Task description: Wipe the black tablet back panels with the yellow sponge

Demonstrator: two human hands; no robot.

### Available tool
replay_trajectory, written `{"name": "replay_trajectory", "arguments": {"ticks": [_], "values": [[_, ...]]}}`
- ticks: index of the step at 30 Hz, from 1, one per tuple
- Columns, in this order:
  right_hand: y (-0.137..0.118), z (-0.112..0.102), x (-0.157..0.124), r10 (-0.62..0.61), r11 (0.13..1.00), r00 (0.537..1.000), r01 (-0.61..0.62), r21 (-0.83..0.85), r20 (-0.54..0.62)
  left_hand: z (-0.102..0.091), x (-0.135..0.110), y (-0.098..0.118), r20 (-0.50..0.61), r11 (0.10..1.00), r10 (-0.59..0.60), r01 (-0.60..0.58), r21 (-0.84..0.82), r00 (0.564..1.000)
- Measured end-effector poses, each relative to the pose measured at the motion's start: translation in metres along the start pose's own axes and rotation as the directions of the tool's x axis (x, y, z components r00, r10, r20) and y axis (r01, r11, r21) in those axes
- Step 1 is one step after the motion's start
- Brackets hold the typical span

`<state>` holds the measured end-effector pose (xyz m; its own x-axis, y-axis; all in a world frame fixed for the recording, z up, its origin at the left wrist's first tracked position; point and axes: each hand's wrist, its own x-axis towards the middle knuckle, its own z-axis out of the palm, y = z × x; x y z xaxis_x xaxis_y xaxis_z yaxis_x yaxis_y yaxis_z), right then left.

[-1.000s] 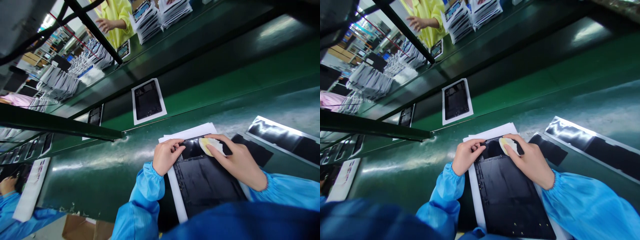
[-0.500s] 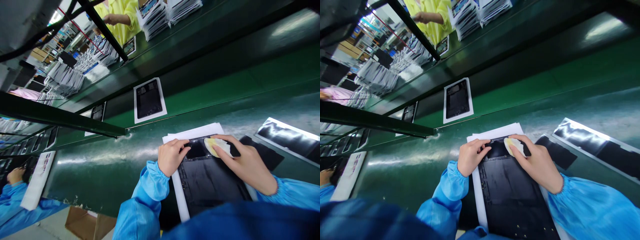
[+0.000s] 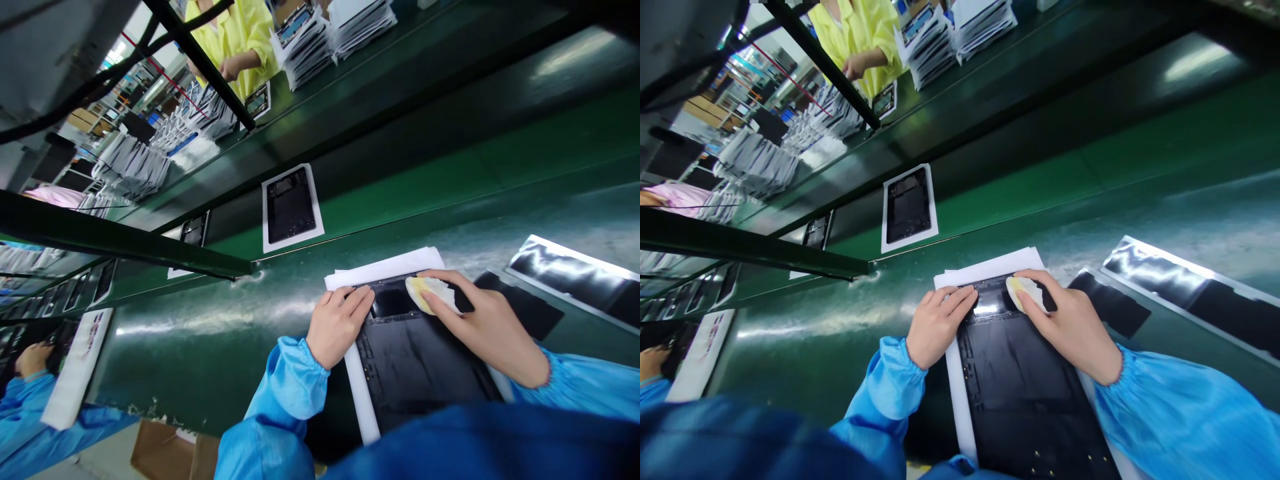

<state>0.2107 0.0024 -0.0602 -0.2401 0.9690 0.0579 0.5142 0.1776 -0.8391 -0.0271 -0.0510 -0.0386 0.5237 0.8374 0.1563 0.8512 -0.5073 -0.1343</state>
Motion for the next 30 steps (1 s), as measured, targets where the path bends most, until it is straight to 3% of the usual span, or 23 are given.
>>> {"name": "replay_trajectory", "arguments": {"ticks": [6,13,20,26,30], "values": [[0.000,0.003,0.001,-0.107,0.991,0.993,0.103,-0.085,-0.043,-0.013,-0.008,0.005,0.096,0.991,0.054,-0.041,-0.126,0.994],[-0.026,0.042,0.009,-0.304,0.919,0.950,0.312,-0.242,0.070,-0.017,-0.008,0.012,0.096,0.996,0.010,-0.002,-0.088,0.995],[-0.001,0.007,0.006,-0.217,0.914,0.975,0.187,-0.359,-0.045,-0.014,-0.008,0.013,0.090,0.997,0.009,-0.002,-0.074,0.996],[-0.006,0.017,0.001,-0.246,0.913,0.969,0.230,-0.338,-0.005,-0.010,-0.008,0.013,0.063,0.998,0.017,-0.013,-0.066,0.998],[-0.002,0.009,0.004,-0.223,0.916,0.974,0.196,-0.351,-0.038,-0.010,-0.008,0.012,0.058,0.998,0.025,-0.021,-0.067,0.998]]}}
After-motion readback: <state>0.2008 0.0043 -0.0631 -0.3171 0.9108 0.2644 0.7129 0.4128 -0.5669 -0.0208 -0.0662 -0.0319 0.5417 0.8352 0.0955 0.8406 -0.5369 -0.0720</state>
